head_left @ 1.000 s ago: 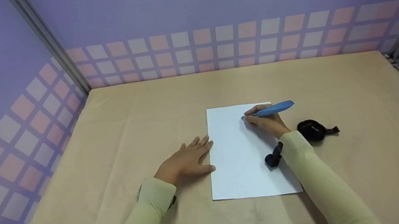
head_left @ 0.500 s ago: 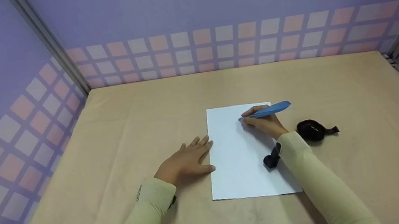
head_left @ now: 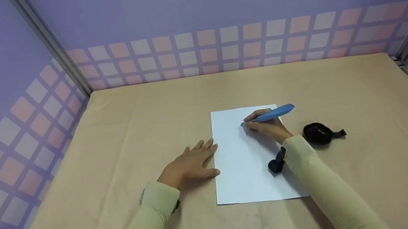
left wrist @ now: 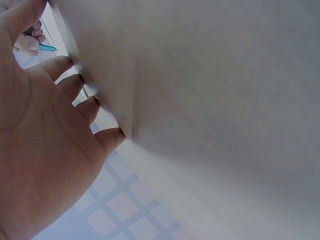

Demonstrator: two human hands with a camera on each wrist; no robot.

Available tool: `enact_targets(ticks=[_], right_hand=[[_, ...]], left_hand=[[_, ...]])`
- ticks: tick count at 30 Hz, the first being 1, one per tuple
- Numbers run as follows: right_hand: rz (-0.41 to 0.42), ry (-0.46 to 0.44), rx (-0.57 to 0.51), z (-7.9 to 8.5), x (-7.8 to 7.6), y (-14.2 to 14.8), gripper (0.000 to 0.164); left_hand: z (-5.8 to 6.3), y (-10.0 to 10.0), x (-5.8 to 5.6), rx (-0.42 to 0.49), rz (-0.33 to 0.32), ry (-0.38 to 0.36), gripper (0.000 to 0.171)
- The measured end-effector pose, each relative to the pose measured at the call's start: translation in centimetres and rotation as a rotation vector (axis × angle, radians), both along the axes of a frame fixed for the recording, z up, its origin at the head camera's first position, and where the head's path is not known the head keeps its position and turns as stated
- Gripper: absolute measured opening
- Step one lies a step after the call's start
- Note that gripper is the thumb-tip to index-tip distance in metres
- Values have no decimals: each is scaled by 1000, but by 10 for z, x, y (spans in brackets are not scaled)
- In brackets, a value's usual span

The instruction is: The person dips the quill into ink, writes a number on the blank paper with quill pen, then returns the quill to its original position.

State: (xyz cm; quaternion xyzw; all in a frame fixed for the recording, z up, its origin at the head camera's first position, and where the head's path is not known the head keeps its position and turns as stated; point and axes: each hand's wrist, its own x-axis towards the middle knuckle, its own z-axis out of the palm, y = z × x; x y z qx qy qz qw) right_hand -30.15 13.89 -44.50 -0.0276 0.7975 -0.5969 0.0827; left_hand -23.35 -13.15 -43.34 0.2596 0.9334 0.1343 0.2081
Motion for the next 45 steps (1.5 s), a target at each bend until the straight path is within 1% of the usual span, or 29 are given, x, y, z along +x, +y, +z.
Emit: enact_targets(ticks=[3, 6, 8, 11, 12, 15, 18, 22, 26, 33, 45], right_hand=[[3, 14, 9, -8, -5, 1, 26], [19, 38, 16, -10, -6, 1, 25], [36, 50, 17, -7, -5, 0, 24], [63, 55, 21, 2, 1, -2, 24], [72, 63, 24, 3, 2, -2, 24], [85, 88, 36, -1, 1, -3, 24], [84, 105, 35, -10, -4, -2, 23], [76, 84, 33, -9, -2, -4, 21], [89, 72, 31, -8, -1, -6, 19], [112, 76, 114, -6, 0, -9, 17], [155, 91, 70, -7, 2, -11, 18]], left_hand=[[0, 0, 0, 0, -3, 2, 80], [0, 0, 0, -2, -5, 4, 80], [1, 0, -1, -2, -5, 4, 80], [1, 0, 0, -6, -9, 6, 81], [1, 0, 0, -5, -8, 6, 81], [1, 0, 0, -3, -5, 3, 81], [1, 0, 0, 2, 1, 1, 80], [1, 1, 0, -3, 4, 3, 80], [1, 1, 0, -9, 5, 5, 80], [1, 0, -1, -6, -3, 10, 80], [0, 0, -2, -16, 0, 0, 80]])
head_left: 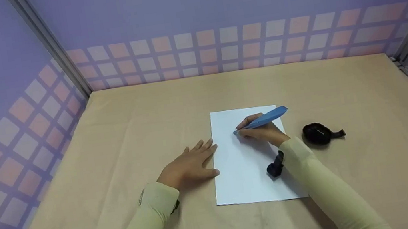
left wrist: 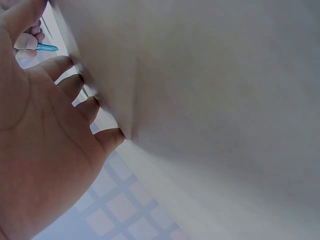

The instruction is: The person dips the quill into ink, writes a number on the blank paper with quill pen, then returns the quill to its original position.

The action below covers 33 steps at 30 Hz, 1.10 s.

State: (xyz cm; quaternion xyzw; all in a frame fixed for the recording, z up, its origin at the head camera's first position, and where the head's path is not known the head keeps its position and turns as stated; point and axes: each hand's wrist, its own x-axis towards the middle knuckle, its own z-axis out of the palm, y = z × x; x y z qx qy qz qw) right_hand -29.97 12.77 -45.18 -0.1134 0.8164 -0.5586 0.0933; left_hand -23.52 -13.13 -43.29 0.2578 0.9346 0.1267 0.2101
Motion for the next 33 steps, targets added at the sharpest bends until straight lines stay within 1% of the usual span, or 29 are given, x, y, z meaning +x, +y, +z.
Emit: enact_targets(ticks=[7, 16, 24, 31, 33], right_hand=[[24, 2, 36, 0, 3, -4, 17], [38, -3, 45, -1, 7, -7, 15], [78, -17, -11, -1, 8, -9, 17], [116, 35, 16, -2, 9, -9, 17], [125, 39, 19, 2, 13, -10, 18]], left_hand=[[0, 0, 0, -9, 1, -8, 81], [1, 0, 0, -2, 0, -7, 81], [0, 0, 1, 5, 1, 6, 81], [-1, 0, 1, 12, 2, 5, 80], [-1, 0, 0, 12, 1, 7, 80]])
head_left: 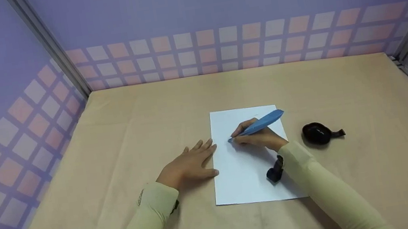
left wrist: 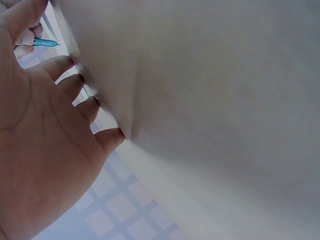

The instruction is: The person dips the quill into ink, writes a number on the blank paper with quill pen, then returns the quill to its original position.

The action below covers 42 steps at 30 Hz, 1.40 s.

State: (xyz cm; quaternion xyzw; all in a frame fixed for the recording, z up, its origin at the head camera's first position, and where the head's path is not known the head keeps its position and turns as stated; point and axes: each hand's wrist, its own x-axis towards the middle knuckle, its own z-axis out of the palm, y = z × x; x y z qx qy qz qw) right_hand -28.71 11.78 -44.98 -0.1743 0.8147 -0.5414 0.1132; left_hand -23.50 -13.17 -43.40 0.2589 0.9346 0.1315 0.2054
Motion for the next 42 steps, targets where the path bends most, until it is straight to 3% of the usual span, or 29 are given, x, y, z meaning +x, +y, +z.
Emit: enact_targets(ticks=[19, 42], right_hand=[[80, -1, -48, -3, 0, -1, 16], [144, 7, 5, -4, 9, -4, 15]], left_hand=[[-1, -1, -2, -9, -6, -3, 81], [2, 0, -3, -21, -15, -12, 81]])
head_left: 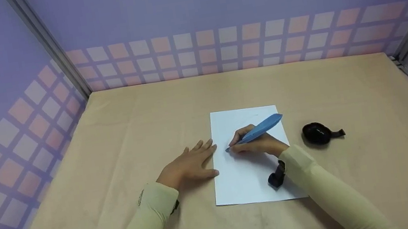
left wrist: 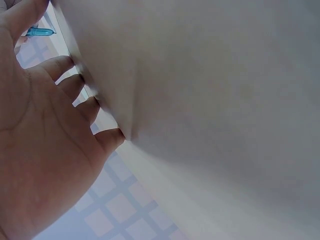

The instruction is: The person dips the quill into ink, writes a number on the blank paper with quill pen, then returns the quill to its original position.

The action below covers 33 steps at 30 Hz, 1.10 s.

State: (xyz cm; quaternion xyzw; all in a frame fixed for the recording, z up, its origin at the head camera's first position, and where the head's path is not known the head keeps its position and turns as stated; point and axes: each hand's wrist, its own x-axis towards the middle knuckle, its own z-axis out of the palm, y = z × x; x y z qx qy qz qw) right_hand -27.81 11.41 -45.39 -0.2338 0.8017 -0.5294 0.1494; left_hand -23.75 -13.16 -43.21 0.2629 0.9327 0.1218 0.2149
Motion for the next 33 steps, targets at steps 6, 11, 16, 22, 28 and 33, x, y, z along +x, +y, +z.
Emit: enact_targets(ticks=[6, 11, 16, 22, 28, 33], right_hand=[[9, -14, -19, -1, 3, -1, 17], [38, -47, -41, -1, 5, -1, 20], [62, -63, -31, -2, 6, 0, 19], [85, -67, 10, -1, 9, 0, 17], [116, -79, 0, -2, 11, 1, 17], [144, -91, -35, -3, 12, 1, 18]], left_hand=[[-1, 0, 0, 10, 6, -1, 81], [-1, 0, 1, 14, 13, -1, 81], [-1, 0, 1, 17, 13, 0, 80], [-2, 0, 2, 15, 19, -1, 80], [-1, 0, 3, 9, 26, 2, 81], [-2, 0, 3, 9, 27, 10, 80]])
